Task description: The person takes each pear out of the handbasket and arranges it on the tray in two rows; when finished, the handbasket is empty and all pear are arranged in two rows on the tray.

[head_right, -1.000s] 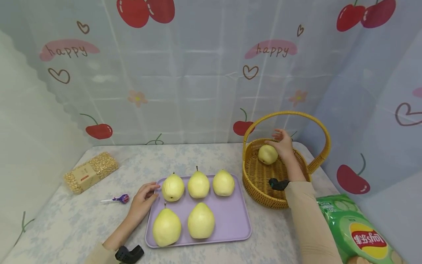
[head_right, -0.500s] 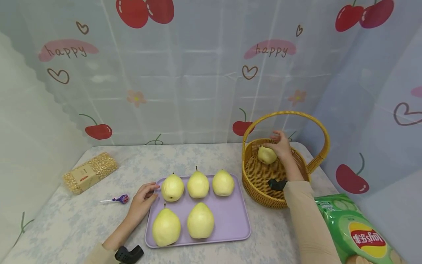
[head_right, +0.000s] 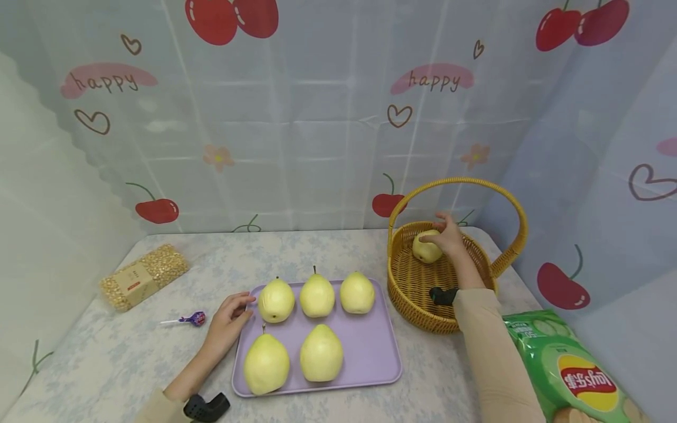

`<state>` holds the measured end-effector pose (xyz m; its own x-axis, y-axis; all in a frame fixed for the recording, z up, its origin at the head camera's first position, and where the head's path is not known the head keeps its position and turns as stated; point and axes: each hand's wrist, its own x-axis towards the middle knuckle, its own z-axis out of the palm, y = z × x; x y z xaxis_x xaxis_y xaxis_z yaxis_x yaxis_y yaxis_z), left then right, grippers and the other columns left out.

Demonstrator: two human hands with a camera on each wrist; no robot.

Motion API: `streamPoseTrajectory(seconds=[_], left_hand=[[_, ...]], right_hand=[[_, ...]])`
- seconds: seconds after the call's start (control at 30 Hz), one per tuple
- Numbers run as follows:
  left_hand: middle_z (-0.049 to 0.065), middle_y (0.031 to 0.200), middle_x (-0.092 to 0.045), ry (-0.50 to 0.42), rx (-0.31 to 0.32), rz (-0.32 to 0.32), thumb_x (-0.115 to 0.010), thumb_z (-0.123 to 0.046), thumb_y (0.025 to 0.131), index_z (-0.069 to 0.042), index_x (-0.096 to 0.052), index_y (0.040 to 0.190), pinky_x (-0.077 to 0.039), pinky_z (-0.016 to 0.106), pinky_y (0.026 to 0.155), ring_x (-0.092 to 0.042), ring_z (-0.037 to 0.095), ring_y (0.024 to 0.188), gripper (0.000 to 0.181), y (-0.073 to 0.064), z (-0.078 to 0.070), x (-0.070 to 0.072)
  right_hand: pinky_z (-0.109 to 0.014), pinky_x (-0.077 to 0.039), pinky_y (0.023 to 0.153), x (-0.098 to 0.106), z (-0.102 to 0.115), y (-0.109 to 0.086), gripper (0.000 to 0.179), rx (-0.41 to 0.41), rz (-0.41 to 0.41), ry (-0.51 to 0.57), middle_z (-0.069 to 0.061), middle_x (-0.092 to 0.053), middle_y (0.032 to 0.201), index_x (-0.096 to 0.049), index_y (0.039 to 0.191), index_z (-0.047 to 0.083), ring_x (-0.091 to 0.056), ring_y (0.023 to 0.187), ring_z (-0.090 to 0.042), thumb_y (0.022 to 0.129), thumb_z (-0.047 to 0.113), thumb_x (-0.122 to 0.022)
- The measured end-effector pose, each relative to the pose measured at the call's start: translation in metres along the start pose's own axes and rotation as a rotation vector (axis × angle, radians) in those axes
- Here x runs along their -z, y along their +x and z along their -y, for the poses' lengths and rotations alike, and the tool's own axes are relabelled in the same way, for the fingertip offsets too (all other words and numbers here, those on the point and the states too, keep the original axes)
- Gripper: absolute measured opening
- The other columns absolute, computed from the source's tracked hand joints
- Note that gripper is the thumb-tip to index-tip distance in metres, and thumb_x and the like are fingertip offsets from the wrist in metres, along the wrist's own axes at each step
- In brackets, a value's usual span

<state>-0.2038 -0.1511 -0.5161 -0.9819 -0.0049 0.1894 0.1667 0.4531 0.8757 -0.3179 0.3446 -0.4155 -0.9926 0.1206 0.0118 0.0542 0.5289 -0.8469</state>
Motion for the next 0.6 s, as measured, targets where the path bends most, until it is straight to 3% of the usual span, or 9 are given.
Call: streamPoseTrajectory(seconds=[0.4, 0.6], left_hand=[[0.011, 0.134, -0.054, 0.0, 0.007, 0.005, -0.06, -0.007, 0.089, -0.006, -0.066, 0.113, -0.046, 0.024, 0.091, -0.056, 0.024, 0.115, 0.025, 0.0001, 0.0005, 0.0001], [0.011, 0.134, -0.054, -0.001, 0.003, 0.007, -0.06, -0.006, 0.089, -0.006, -0.066, 0.113, -0.046, 0.024, 0.091, -0.056, 0.024, 0.114, 0.025, -0.0002, 0.0006, 0.0003]], right_hand=[[-0.06, -0.033, 0.106, -0.004, -0.0085, 0.002, 0.095, -0.004, 0.107, -0.078, -0.036, -0.019, 0.149, -0.003, 0.151, -0.003, -0.025, 0.135, -0.051, 0.083, 0.007, -0.069], [-0.059, -0.035, 0.105, -0.0051, -0.0094, -0.0004, 0.105, 0.004, 0.19, -0.093, -0.038, -0.013, 0.149, 0.007, 0.15, -0.002, -0.026, 0.133, -0.052, 0.081, 0.007, -0.071]])
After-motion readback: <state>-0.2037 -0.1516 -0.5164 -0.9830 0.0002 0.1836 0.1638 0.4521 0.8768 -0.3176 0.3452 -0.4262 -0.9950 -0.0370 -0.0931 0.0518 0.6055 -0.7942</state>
